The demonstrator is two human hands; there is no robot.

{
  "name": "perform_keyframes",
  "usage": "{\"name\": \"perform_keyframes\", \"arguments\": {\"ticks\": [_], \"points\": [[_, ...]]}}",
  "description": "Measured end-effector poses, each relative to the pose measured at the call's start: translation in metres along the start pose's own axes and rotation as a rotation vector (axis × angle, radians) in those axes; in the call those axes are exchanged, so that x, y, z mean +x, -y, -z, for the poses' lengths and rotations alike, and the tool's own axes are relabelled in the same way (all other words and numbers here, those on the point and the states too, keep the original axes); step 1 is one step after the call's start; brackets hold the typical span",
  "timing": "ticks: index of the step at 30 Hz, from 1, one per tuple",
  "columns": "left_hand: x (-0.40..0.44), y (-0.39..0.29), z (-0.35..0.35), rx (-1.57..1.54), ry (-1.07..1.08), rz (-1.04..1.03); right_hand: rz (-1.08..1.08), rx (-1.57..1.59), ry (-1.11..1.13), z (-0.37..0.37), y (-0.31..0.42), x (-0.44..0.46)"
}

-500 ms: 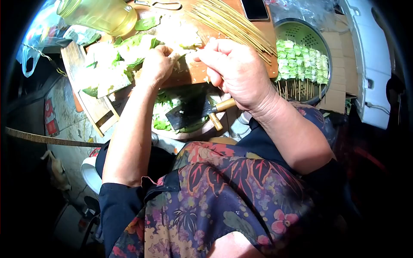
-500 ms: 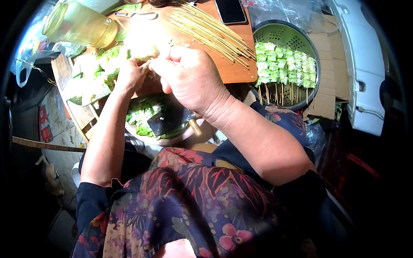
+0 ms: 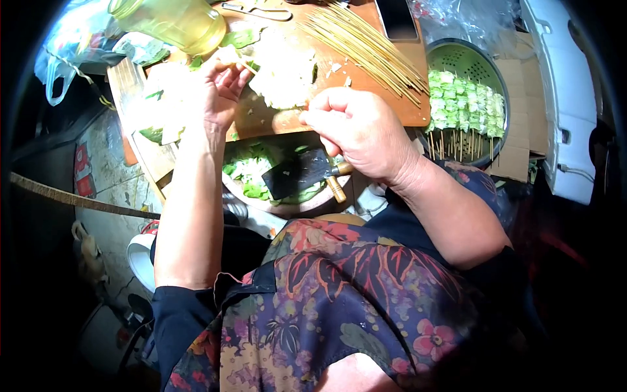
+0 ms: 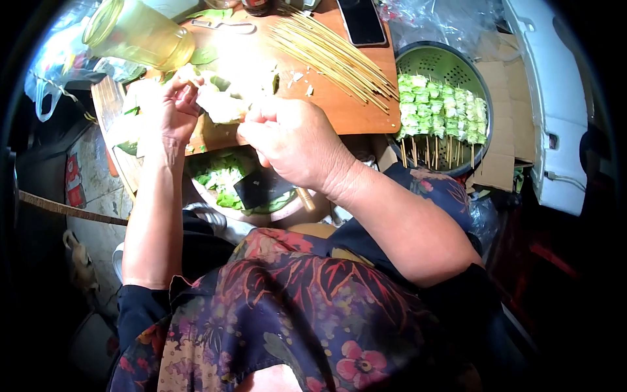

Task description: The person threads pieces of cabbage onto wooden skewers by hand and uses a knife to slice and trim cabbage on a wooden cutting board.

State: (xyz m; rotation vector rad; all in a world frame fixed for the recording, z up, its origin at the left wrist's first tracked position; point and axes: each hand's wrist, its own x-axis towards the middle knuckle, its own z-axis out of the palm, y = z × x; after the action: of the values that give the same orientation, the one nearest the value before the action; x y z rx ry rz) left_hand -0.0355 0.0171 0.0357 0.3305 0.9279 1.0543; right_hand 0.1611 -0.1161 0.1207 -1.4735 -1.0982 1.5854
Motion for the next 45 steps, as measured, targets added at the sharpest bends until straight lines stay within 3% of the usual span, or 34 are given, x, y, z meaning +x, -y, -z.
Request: {"name": "perform_keyframes", "arguments": {"ticks": [5, 19, 24, 32, 38, 40, 41, 45], "points": [[-0.006, -0.016, 0.017, -0.057, -0.152, -0.085, -0.003, -0.022, 0.055, -0.008, -0.004, 0.001], [-0.015, -0.032, 0.038, -0.031, -0.145, -0.161, -0.028, -0.074, 0.128, -0.017, -0.002, 0.005], [-0.018, -0.028, 0.031, 0.215, -0.073, -0.303, -0.050, -0.084, 0.112, -0.015, -0.003, 0.006], [-0.027, -0.015, 0.015, 0.304, -0.061, -0.360, -0.049, -0.027, 0.080, -0.018, -0.011, 0.003], [-0.041, 0.004, 0.008, 0.393, -0.027, -0.273, 0.021, -0.006, 0.016, -0.020, -0.020, 0.005], [-0.057, 0.011, -0.002, 0.362, 0.081, -0.163, 0.344, -0.226, -0.019, -0.022, -0.023, 0.016], [-0.057, 0.009, -0.004, 0.358, 0.069, -0.144, 0.064, -0.013, -0.052, -0.022, -0.020, 0.011], [-0.060, 0.006, -0.010, 0.457, 0.050, -0.221, 0.067, -0.030, -0.050, -0.022, -0.024, 0.009]]}}
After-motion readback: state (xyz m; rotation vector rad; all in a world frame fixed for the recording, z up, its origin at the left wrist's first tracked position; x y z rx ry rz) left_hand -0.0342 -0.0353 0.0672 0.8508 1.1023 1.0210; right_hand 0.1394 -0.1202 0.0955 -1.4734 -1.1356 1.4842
